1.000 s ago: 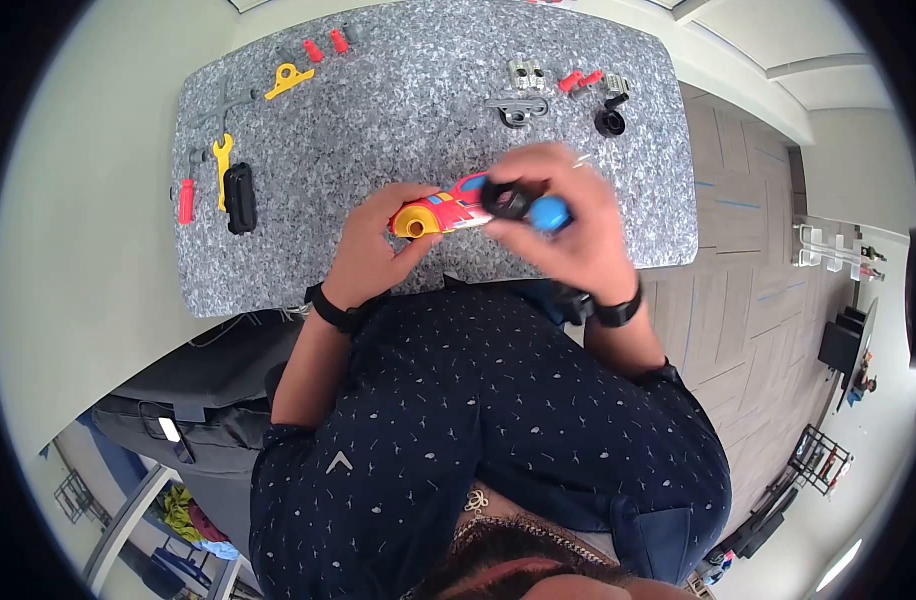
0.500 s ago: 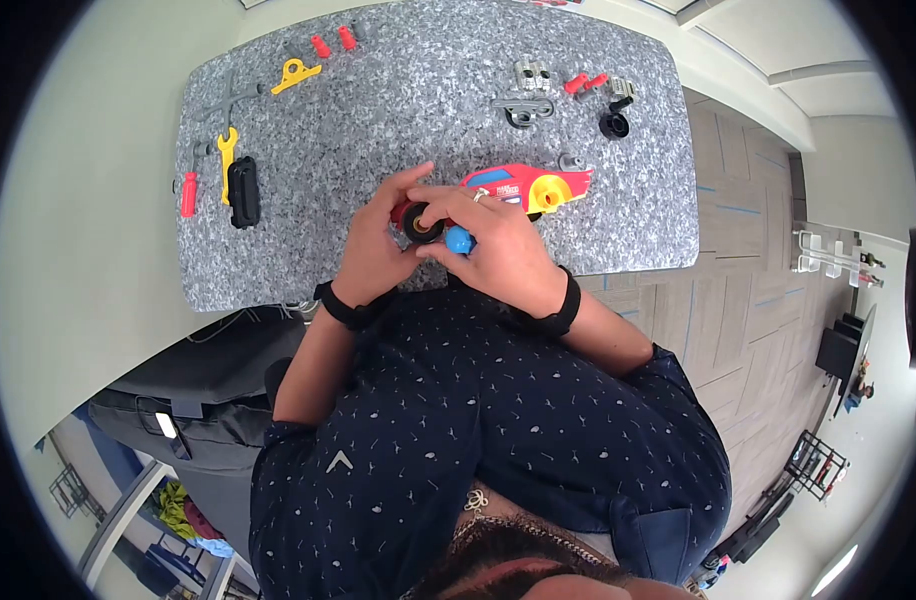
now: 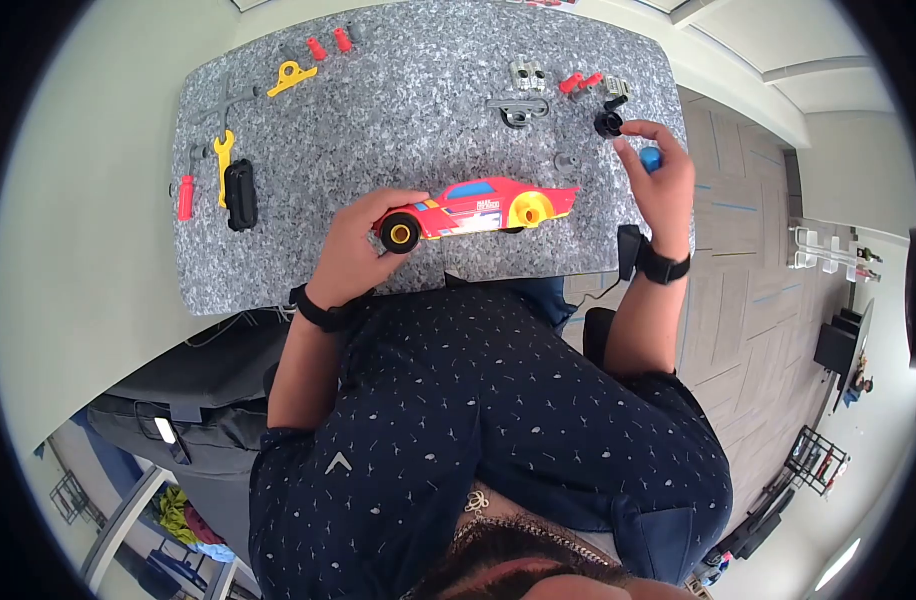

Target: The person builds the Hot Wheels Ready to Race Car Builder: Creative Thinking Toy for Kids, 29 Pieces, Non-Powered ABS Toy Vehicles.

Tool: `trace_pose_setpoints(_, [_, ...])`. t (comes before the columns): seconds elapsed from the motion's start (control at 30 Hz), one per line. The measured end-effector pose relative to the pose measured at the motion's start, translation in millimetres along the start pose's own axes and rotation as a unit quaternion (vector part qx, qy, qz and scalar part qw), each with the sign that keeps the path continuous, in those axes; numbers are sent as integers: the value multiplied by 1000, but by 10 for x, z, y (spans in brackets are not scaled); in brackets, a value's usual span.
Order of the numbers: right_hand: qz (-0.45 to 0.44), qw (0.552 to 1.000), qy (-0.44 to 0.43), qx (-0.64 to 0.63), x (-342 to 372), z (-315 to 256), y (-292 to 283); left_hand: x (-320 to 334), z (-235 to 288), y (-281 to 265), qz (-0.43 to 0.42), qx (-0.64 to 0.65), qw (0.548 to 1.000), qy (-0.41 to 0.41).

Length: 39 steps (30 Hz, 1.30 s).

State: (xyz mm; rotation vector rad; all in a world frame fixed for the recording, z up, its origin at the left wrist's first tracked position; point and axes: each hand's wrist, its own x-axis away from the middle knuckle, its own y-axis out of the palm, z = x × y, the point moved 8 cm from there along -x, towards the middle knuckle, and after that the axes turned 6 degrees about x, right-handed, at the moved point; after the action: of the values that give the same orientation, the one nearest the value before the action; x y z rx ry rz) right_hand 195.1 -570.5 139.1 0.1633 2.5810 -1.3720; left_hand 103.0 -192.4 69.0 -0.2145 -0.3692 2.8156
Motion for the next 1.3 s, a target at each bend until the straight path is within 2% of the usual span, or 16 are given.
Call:
trace_pose_setpoints(0.07, [-17, 999, -50, 10, -30, 263, 261, 6, -8, 6, -4, -1, 1000, -8])
trace_pose_setpoints(0.17, [-68, 993, -92, 10, 27, 226, 608, -2, 84, 16, -5, -4, 1000, 7])
trace_pose_setpoints(0.3, [-131, 988, -54, 59, 48, 301, 862, 20, 143, -4, -3, -24, 999, 27])
trace_pose_setpoints(0.5, [-52, 997, -27, 42, -194, 367, 656, -8, 163, -3, 5, -27, 999, 36])
trace_pose_setpoints(0.63, [-4, 996, -83, 34, -359, 352, 604, -19, 139, -3, 14, -29, 999, 33])
trace_pose_setpoints(0.83, [-9, 997, -47, 62, -458, 463, 535, 17, 140, -1, 12, -27, 999, 15])
trace_pose_setpoints(0.93, [-12, 996, -50, 72, -483, 419, 593, 36, 99, 8, 0, -17, 1000, 5])
trace_pose_setpoints(1.03, [4, 993, -89, 74, -533, 347, 652, 50, 96, 21, -5, -9, 1000, 5])
trace_pose_setpoints(1.13, [-10, 992, -105, 69, -565, 351, 673, 49, 133, 14, -7, -10, 1000, -3])
trace_pose_setpoints(1.23, [-78, 993, -43, 79, -575, 407, 700, 56, 128, -2, -13, -26, 999, -15])
trace_pose_setpoints(1.3, [-93, 991, -75, 66, -590, 307, 750, 59, 113, 6, -10, -28, 1000, -7])
